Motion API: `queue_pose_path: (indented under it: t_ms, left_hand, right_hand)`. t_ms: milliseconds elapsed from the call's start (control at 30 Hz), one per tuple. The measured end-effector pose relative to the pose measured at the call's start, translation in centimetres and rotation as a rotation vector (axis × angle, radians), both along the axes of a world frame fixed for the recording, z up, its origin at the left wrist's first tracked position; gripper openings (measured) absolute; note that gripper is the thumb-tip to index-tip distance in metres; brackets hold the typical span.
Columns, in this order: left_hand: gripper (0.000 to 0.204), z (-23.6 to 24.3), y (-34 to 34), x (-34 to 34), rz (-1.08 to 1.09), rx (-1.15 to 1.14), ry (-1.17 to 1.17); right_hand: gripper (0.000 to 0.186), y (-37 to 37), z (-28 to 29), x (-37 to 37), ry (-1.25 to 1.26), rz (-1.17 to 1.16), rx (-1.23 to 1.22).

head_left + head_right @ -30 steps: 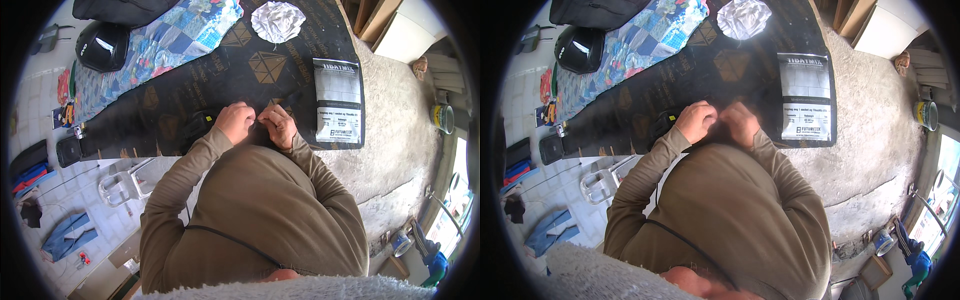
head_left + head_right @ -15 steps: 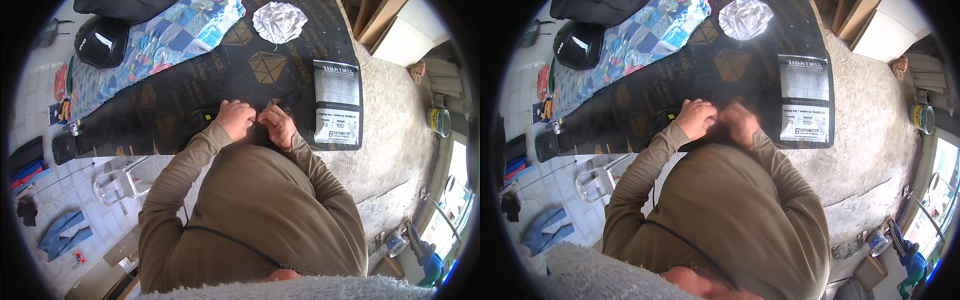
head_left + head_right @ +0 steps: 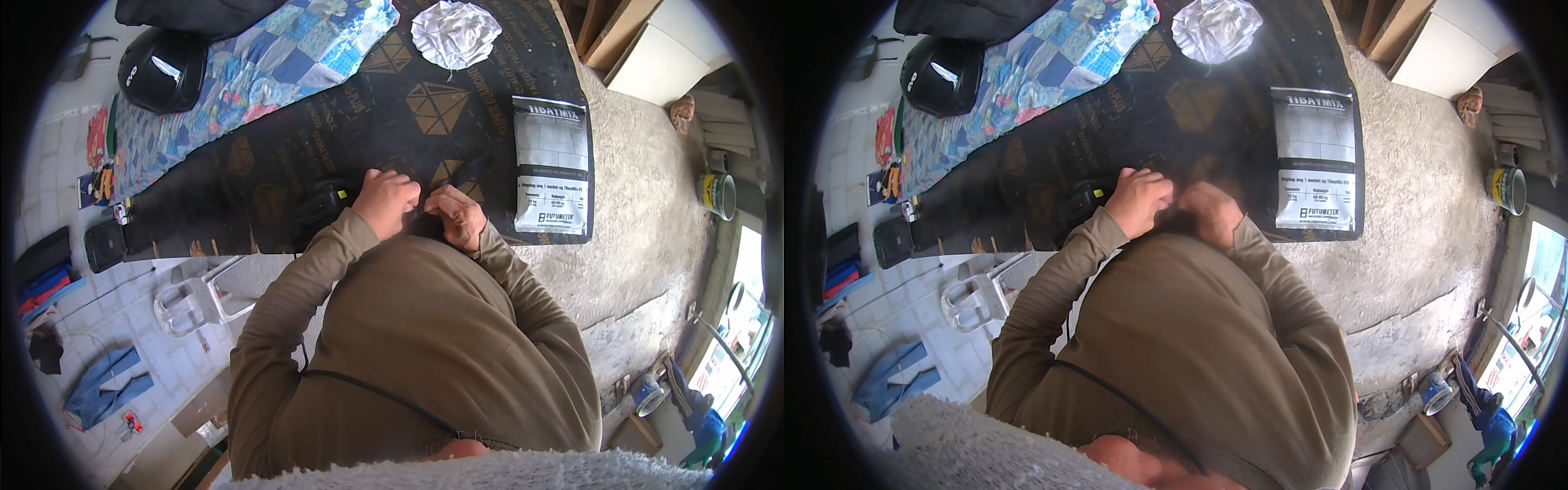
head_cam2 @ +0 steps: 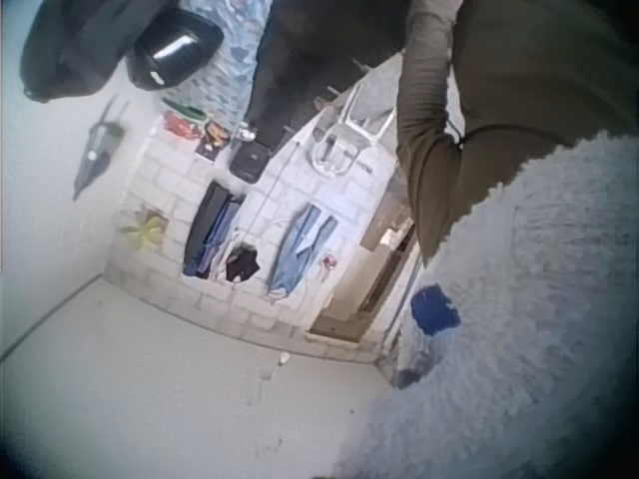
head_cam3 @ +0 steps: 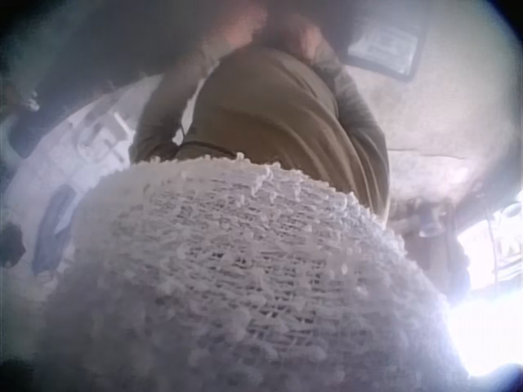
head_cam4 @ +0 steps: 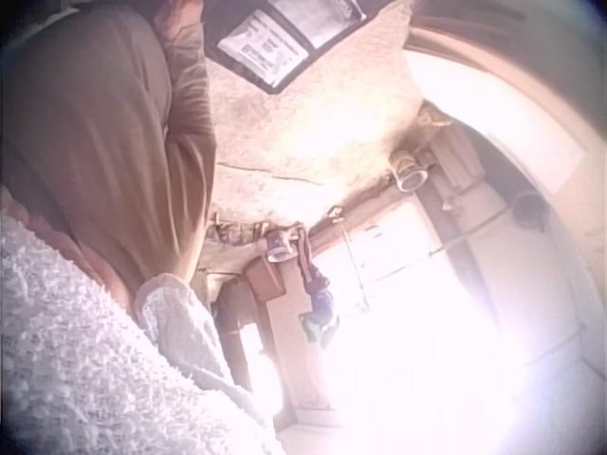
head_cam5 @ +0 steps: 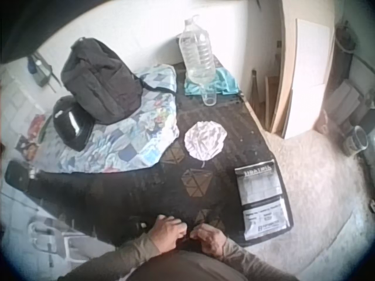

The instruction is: The person manipulates a small black electronic device on a workbench, repeatedly adjusting wires and components with both hands. The person repositions the device and continues fine adjustments to internal parts.

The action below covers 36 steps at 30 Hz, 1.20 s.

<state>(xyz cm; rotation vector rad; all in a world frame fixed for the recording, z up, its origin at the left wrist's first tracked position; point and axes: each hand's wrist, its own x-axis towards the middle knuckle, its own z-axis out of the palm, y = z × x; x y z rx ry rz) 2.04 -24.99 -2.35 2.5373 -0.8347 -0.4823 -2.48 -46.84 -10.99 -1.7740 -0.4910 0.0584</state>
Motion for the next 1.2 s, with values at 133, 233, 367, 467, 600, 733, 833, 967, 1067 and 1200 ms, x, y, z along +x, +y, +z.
queue_pose_path:
  t_ms: [133,233,367,467,600,733,833,967,1067,1200]
  left_hand:
    - [0.018,1.0,-0.1,0.1,0.032,-0.071,-0.031]
    - [0.017,0.8,0.2,0.2,0.024,-0.089,-0.070]
    - [0.014,0.6,0.0,0.2,0.129,-0.141,-0.018]
    - [0.017,1.8,-1.0,-0.4,0.176,-0.093,-0.023]
    - [0.019,0.6,-0.9,-1.0,0.168,-0.041,-0.086]
    - [0.017,0.6,-1.0,-0.9,0.199,-0.061,-0.074]
    - [0.015,0.3,-1.1,-0.4,0.218,-0.087,-0.052]
    - [0.010,0.4,-1.1,0.0,0.191,0.012,-0.018]
    - [0.008,-0.1,-0.8,0.5,0.165,0.070,0.046]
    - [0.009,-0.2,-0.8,0.8,0.161,0.078,0.074]
  right_hand:
    - [0.014,0.6,0.1,-0.3,0.326,-0.085,0.004]
    - [0.019,1.0,0.6,0.7,0.600,-0.100,0.068]
    - [0.023,1.6,0.6,1.8,0.807,-0.125,0.157]
    - [0.027,1.5,-0.7,1.5,0.662,-0.059,0.131]
    - [0.028,1.3,-0.2,1.7,0.778,0.007,0.255]
    - [0.026,1.1,-1.0,1.9,1.055,0.074,0.487]
    - [0.025,0.6,-0.9,2.9,1.185,0.094,0.615]
    - [0.026,0.8,-0.6,3.1,1.197,0.081,0.632]
    - [0.030,1.1,-1.2,2.9,0.936,0.018,0.445]
    - [0.033,1.0,-0.1,2.7,0.892,-0.029,0.291]
